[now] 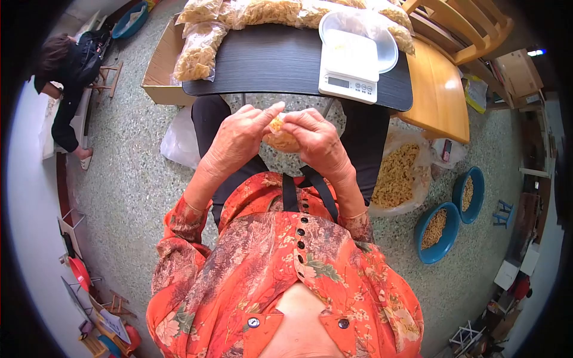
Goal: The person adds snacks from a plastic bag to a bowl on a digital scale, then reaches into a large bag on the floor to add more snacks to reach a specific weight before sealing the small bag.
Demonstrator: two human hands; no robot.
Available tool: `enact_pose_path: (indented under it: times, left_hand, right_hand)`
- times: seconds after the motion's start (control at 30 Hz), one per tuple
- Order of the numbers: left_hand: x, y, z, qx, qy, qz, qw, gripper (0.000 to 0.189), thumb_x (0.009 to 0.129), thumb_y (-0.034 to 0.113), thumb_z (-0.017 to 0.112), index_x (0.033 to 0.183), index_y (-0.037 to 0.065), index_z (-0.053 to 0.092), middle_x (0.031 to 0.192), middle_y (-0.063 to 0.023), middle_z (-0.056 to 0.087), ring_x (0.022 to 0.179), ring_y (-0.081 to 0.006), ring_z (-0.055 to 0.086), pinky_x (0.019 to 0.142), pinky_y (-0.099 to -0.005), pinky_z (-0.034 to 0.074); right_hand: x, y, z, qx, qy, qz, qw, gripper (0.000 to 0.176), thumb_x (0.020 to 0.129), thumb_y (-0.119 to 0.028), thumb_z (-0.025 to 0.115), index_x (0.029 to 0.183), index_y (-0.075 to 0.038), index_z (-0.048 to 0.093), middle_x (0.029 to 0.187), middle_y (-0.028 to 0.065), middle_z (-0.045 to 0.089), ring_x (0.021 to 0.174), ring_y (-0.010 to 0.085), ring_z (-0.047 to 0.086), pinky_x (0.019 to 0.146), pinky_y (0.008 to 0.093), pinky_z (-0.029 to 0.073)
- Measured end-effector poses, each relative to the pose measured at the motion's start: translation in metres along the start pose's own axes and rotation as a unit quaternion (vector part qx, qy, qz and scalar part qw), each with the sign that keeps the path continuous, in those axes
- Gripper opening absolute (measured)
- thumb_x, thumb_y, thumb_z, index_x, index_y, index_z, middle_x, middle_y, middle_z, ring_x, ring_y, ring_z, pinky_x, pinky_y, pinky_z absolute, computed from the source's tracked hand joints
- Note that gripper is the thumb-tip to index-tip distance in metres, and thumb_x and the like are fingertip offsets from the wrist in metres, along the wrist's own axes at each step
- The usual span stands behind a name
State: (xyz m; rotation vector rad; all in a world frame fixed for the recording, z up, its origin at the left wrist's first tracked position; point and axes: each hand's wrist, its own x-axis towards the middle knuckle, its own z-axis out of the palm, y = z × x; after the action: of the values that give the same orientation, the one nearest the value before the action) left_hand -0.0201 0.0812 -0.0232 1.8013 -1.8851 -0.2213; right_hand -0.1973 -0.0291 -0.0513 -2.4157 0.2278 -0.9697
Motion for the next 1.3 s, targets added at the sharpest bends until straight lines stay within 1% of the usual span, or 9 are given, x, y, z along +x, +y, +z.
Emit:
enact_pose_path:
  times: [0.3,0.47,0.57,0.73,0.83,0.93,1.0,1.1,1.3]
  left_hand:
    - [-0.007,-0.004,0.006,0.044,0.061,0.012,0.997,0.007,0.080,0.002,0.066,0.086,0.004,0.063,0.080,-0.0108,0.062,0.079,-0.0305,0.062,0.070,-0.0397,0.052]
    - [-0.005,0.001,0.002,0.034,0.069,0.033,0.996,0.007,0.080,0.002,0.066,0.086,0.004,0.062,0.080,-0.0102,0.061,0.078,-0.0301,0.062,0.070,-0.0394,0.052]
    - [-0.006,0.009,-0.001,0.040,0.076,0.036,0.996,0.008,0.080,0.002,0.066,0.086,0.004,0.062,0.082,-0.0099,0.061,0.078,-0.0296,0.062,0.070,-0.0388,0.052]
    - [-0.002,0.015,0.001,0.016,0.060,-0.026,0.998,0.009,0.080,0.003,0.068,0.087,0.005,0.063,0.087,-0.0103,0.060,0.082,-0.0290,0.063,0.073,-0.0364,0.053]
    - [-0.003,0.013,0.008,0.006,0.085,-0.034,0.996,0.008,0.080,0.001,0.069,0.086,0.005,0.064,0.094,-0.0108,0.061,0.085,-0.0297,0.064,0.075,-0.0361,0.054]
    - [-0.007,0.001,-0.001,-0.045,0.120,0.025,0.991,0.027,0.078,0.006,0.077,0.101,0.005,0.065,0.111,-0.0095,0.062,0.094,-0.0265,0.065,0.083,-0.0380,0.053]
    - [-0.009,0.003,-0.007,-0.203,0.122,-0.078,0.968,0.069,0.068,0.016,0.089,0.127,0.006,0.056,0.127,-0.0098,0.060,0.112,-0.0228,0.062,0.098,-0.0391,0.048]
    - [-0.020,-0.015,0.015,-0.360,0.054,-0.117,0.924,0.105,0.058,0.022,0.096,0.144,0.005,0.039,0.136,-0.0104,0.055,0.128,-0.0217,0.052,0.110,-0.0376,0.040]
    - [-0.025,-0.002,0.032,-0.491,0.034,-0.148,0.858,0.074,0.067,0.010,0.091,0.129,0.003,0.051,0.117,-0.0058,0.059,0.109,-0.0119,0.057,0.092,-0.0294,0.050]
  right_hand:
    - [-0.004,-0.001,0.011,0.044,0.009,0.028,0.999,0.027,0.071,0.000,0.073,0.098,-0.001,0.068,0.098,0.0129,0.066,0.091,0.0318,0.064,0.083,0.0398,0.054]
    - [0.000,-0.013,0.012,0.185,0.085,0.184,0.962,0.053,0.064,-0.012,0.085,0.113,-0.003,0.067,0.109,0.0150,0.069,0.107,0.0348,0.065,0.095,0.0400,0.052]
    - [-0.009,-0.008,0.023,0.182,0.008,0.162,0.970,0.057,0.067,-0.015,0.086,0.119,-0.005,0.066,0.119,0.0166,0.068,0.113,0.0329,0.065,0.099,0.0393,0.051]
    - [-0.008,-0.002,0.028,0.164,0.073,0.162,0.970,0.022,0.081,-0.002,0.075,0.102,-0.004,0.074,0.102,0.0160,0.074,0.097,0.0299,0.072,0.085,0.0342,0.057]
    - [-0.010,-0.003,0.030,0.173,0.108,0.163,0.965,0.020,0.081,0.000,0.074,0.101,-0.004,0.074,0.101,0.0152,0.074,0.096,0.0289,0.073,0.084,0.0337,0.058]
    - [-0.005,-0.009,0.030,0.161,0.126,0.156,0.966,0.017,0.083,0.002,0.072,0.099,-0.003,0.073,0.100,0.0149,0.074,0.095,0.0277,0.073,0.083,0.0336,0.058]
    - [-0.006,-0.012,0.029,0.154,0.130,0.155,0.967,0.016,0.084,0.002,0.071,0.098,-0.002,0.073,0.100,0.0151,0.074,0.094,0.0276,0.073,0.082,0.0336,0.058]
    - [-0.008,-0.017,0.033,0.245,0.156,0.217,0.932,0.013,0.086,0.004,0.070,0.099,-0.001,0.072,0.103,0.0153,0.073,0.095,0.0224,0.072,0.086,0.0289,0.055]
    - [0.004,-0.031,0.027,0.153,0.188,0.167,0.956,0.009,0.085,0.001,0.073,0.092,0.000,0.069,0.098,0.0127,0.069,0.090,0.0212,0.068,0.081,0.0312,0.054]
